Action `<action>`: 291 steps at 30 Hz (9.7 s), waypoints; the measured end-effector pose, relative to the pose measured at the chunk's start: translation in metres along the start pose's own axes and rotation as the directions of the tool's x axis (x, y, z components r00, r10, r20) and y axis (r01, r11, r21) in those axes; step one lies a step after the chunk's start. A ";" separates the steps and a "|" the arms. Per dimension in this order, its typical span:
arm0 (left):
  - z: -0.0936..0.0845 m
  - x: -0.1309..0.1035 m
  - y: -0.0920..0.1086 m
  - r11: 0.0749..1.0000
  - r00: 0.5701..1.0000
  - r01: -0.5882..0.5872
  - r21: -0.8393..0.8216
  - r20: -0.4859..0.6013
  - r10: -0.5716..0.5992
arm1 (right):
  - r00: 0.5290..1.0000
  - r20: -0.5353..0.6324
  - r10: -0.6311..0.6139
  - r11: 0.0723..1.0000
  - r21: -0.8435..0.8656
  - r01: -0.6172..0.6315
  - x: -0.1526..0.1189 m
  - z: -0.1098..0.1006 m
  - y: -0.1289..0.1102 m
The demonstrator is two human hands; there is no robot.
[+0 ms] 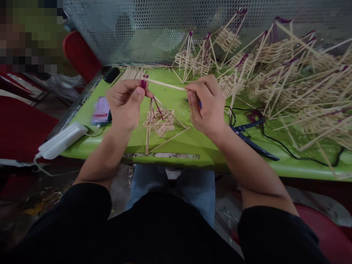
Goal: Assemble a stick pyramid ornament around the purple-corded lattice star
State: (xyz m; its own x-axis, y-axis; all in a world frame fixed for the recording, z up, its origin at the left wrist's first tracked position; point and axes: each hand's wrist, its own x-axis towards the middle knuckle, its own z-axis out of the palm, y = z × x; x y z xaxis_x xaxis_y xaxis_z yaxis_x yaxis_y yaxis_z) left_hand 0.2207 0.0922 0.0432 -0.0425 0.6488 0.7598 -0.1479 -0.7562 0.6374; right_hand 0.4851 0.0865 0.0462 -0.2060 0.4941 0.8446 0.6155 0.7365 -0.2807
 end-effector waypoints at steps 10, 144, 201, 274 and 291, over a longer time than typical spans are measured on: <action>0.000 -0.002 0.000 0.998 0.998 0.063 0.015 -0.002 -0.063 | 0.992 0.047 0.117 0.993 0.013 -0.117 -0.004 -0.002 -0.001; 0.004 -0.007 0.001 0.990 0.999 -0.007 0.141 0.032 0.003 | 0.989 -0.121 0.084 0.988 -0.116 -0.098 -0.010 -0.002 -0.009; 0.008 -0.006 -0.002 0.969 0.973 -0.139 0.205 0.209 0.095 | 0.997 -0.035 0.075 0.997 -0.031 -0.076 0.001 0.001 0.001; -0.006 0.001 -0.021 0.999 0.996 -0.007 0.048 0.093 0.002 | 0.987 -0.153 -0.059 0.995 -0.085 0.046 0.002 -0.009 0.017; -0.006 -0.001 -0.025 0.977 0.984 -0.156 0.146 0.109 0.140 | 0.947 -0.240 -0.216 0.975 -0.107 0.195 0.000 -0.009 0.017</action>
State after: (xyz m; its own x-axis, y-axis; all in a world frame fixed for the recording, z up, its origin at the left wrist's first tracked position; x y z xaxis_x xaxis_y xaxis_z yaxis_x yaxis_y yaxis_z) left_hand 0.2184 0.1109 0.0260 0.0451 0.5230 0.8511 0.0067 -0.8522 0.5232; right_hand 0.5026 0.0951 0.0455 -0.1457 0.1980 0.9693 0.6414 0.7649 -0.0599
